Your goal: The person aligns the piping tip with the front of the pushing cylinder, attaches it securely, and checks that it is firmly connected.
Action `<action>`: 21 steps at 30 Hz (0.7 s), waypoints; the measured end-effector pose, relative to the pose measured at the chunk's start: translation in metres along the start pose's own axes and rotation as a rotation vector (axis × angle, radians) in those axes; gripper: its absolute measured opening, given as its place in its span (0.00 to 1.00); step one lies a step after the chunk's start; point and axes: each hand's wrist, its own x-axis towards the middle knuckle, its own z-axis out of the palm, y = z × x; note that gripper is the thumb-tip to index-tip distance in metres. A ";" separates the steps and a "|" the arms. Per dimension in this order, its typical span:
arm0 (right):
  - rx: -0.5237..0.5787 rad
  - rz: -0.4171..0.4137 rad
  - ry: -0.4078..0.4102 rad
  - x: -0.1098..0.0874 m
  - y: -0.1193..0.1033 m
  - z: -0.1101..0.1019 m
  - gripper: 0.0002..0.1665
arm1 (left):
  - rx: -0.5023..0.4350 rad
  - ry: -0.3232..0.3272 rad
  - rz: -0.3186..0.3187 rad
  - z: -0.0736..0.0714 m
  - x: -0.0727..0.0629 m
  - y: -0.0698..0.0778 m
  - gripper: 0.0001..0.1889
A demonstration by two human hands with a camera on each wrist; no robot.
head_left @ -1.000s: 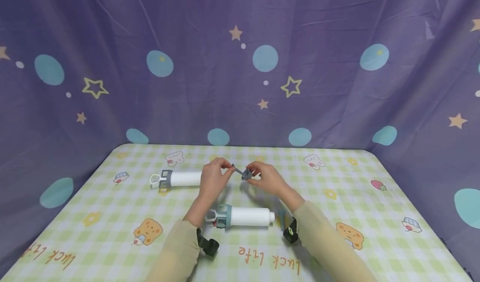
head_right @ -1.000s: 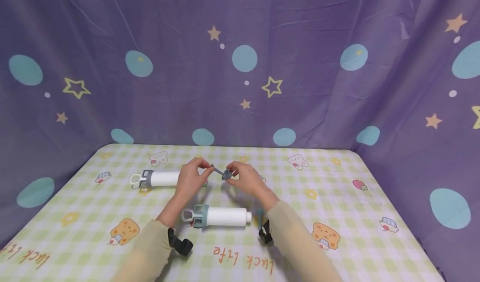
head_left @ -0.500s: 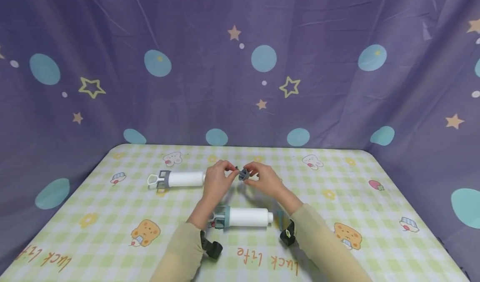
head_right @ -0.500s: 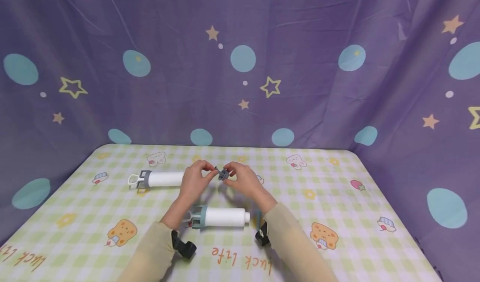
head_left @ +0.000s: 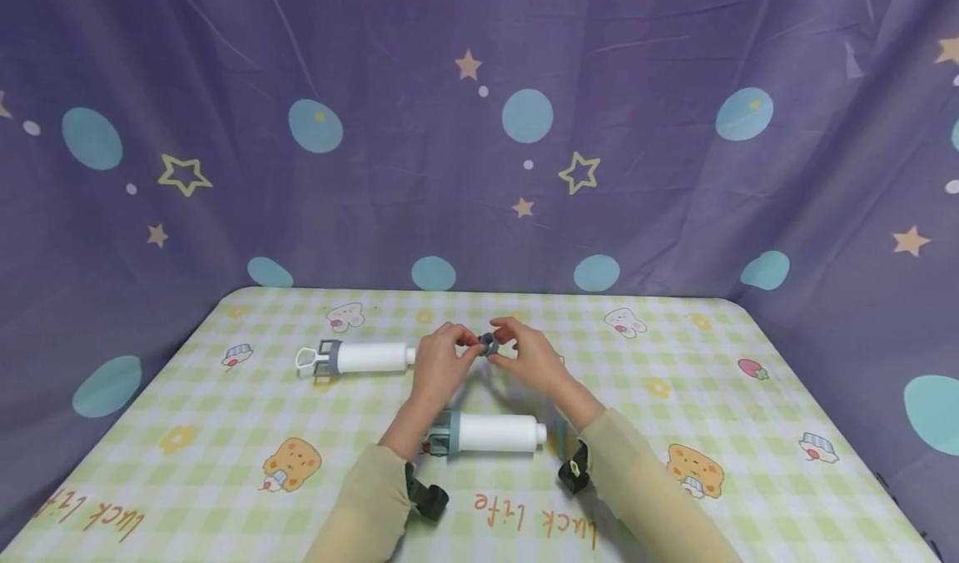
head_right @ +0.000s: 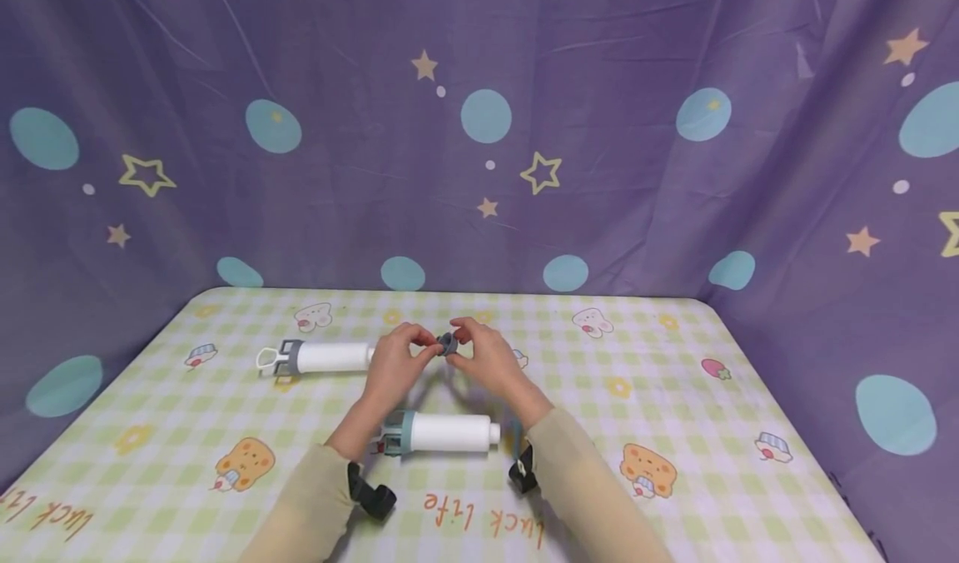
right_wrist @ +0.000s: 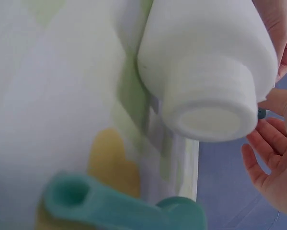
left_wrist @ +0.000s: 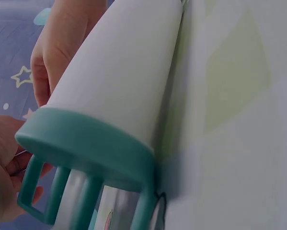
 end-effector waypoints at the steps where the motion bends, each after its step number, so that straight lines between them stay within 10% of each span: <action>1: 0.006 0.003 0.001 0.000 0.000 0.000 0.28 | -0.003 -0.003 0.000 0.000 0.000 0.001 0.06; 21: 0.044 -0.024 0.016 -0.002 -0.002 0.000 0.20 | 0.069 -0.079 -0.005 0.001 0.001 0.008 0.04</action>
